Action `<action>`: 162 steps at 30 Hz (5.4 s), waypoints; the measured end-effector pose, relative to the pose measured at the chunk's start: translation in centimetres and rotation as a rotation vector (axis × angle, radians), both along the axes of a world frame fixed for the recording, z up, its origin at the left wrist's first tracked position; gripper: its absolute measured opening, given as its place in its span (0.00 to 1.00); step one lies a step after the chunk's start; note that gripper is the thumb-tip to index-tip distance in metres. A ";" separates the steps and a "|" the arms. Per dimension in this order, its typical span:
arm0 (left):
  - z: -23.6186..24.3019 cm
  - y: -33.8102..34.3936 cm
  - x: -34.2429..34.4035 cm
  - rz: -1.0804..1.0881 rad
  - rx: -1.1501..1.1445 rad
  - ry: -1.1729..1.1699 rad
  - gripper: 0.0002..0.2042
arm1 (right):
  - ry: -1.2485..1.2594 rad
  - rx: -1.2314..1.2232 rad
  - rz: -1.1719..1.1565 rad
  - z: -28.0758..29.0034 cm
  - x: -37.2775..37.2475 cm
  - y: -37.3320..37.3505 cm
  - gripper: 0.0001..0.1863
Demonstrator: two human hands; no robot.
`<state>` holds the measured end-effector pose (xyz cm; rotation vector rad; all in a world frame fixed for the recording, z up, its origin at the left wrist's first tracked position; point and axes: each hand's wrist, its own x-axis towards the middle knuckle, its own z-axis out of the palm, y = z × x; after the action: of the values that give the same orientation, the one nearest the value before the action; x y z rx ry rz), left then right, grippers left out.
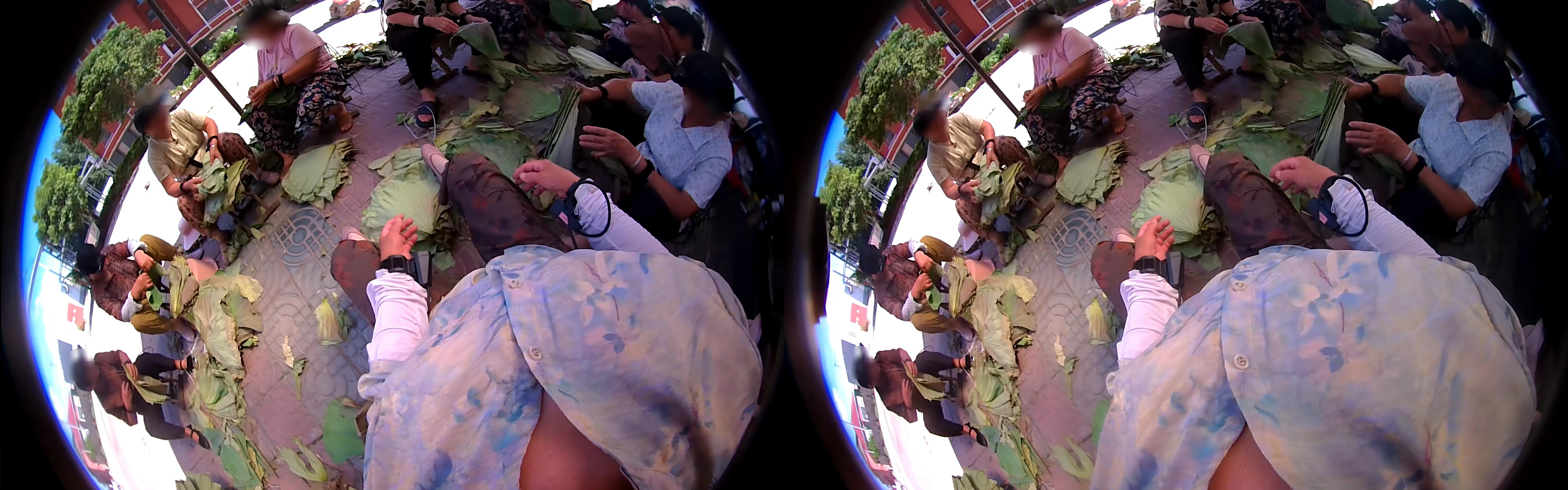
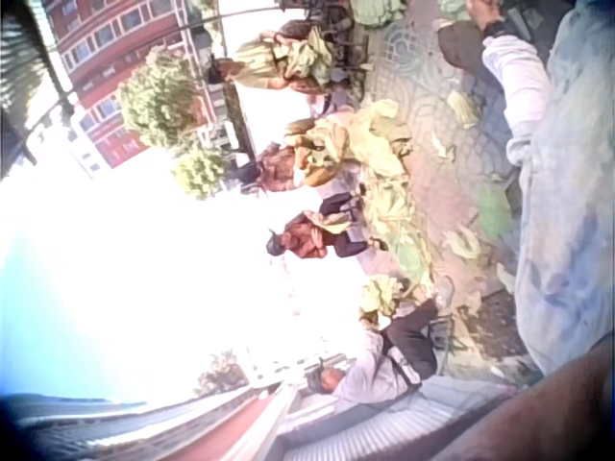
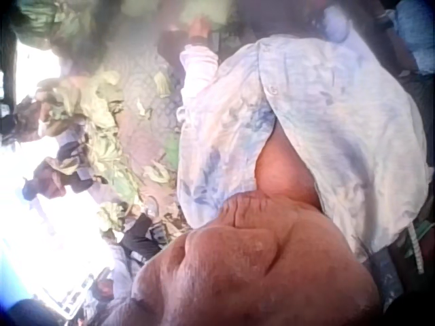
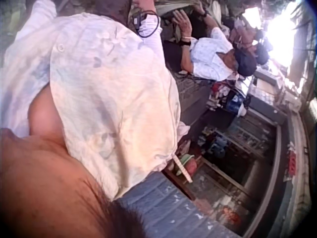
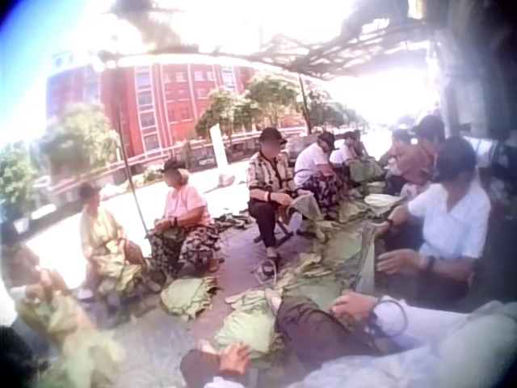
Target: The person bundles large green leaves and secures them with white string while sitting on an outdoor patio floor.
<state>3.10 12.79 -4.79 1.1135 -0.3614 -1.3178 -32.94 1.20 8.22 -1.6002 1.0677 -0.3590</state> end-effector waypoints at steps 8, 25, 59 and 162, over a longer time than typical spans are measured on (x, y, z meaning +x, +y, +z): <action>0.3 0.2 -0.2 -0.014 -0.037 0.018 0.14 | 0.066 -0.010 0.050 -0.9 0.7 0.0 0.15; 0.7 0.1 0.0 -0.043 -0.020 0.054 0.14 | 0.112 -0.069 0.062 -1.6 0.1 -1.2 0.16; 1.9 2.0 -0.2 0.033 -0.034 0.029 0.14 | 0.137 -0.090 0.031 -2.3 -0.8 -2.3 0.15; -16.6 -12.3 0.8 -0.813 0.334 -1.234 0.25 | 0.572 0.287 0.147 -36.6 19.5 -37.5 0.47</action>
<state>3.92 0.45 -21.38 2.1297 -1.6778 -1.2053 -13.48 -36.34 -28.39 -1.5402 1.3446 0.3627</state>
